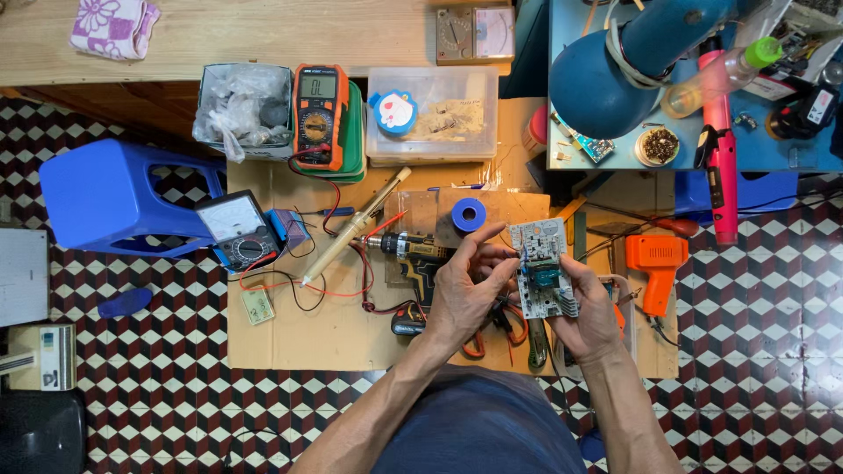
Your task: The person uses a soldering iron and a heat gun to work on a green circuit board, repeatedly heating and inspecting solder joints. The person flips the board to check both sides and continues applying heat to specific areas.
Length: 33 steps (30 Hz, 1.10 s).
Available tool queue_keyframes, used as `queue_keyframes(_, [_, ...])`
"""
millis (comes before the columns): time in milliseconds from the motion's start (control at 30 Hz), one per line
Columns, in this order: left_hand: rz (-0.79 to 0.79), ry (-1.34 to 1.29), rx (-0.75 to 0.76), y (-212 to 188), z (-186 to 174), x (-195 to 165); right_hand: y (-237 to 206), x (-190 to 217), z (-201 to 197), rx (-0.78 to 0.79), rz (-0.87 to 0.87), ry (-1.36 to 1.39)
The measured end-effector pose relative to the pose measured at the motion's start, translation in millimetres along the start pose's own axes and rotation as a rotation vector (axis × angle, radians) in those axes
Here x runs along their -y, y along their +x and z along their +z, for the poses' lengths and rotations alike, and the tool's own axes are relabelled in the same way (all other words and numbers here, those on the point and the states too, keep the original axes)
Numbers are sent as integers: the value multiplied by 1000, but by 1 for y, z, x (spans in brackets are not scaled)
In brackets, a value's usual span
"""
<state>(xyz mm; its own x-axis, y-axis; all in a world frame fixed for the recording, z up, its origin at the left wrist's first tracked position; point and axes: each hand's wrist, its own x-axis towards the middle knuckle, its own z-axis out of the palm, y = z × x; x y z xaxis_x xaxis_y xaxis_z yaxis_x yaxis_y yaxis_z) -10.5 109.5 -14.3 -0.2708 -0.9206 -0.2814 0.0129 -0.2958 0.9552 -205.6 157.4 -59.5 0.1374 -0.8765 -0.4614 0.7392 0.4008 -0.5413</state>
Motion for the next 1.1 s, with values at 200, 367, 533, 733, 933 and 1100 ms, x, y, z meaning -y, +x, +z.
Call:
queue_keyframes(200, [-37, -84, -9, 1, 1, 5, -5, -3, 0, 56, 13, 11])
queue_keyframes(367, [-40, -18, -25, 5, -2, 15, -3, -2, 11, 49, 28, -1])
queue_keyframes(533, [177, 191, -180, 3, 1, 13, 0, -2, 9, 28, 52, -92])
queue_keyframes(733, [207, 400, -182, -3, 8, -1, 5, -8, 4, -58, 6, -165])
queue_keyframes(933, [73, 259, -105, 14, 19, -9, -7, 3, 39, -132, -12, -526])
queue_keyframes(1100, [-154, -89, 6, 21, 14, -1, -15, 14, 61, -206, -244, -1097])
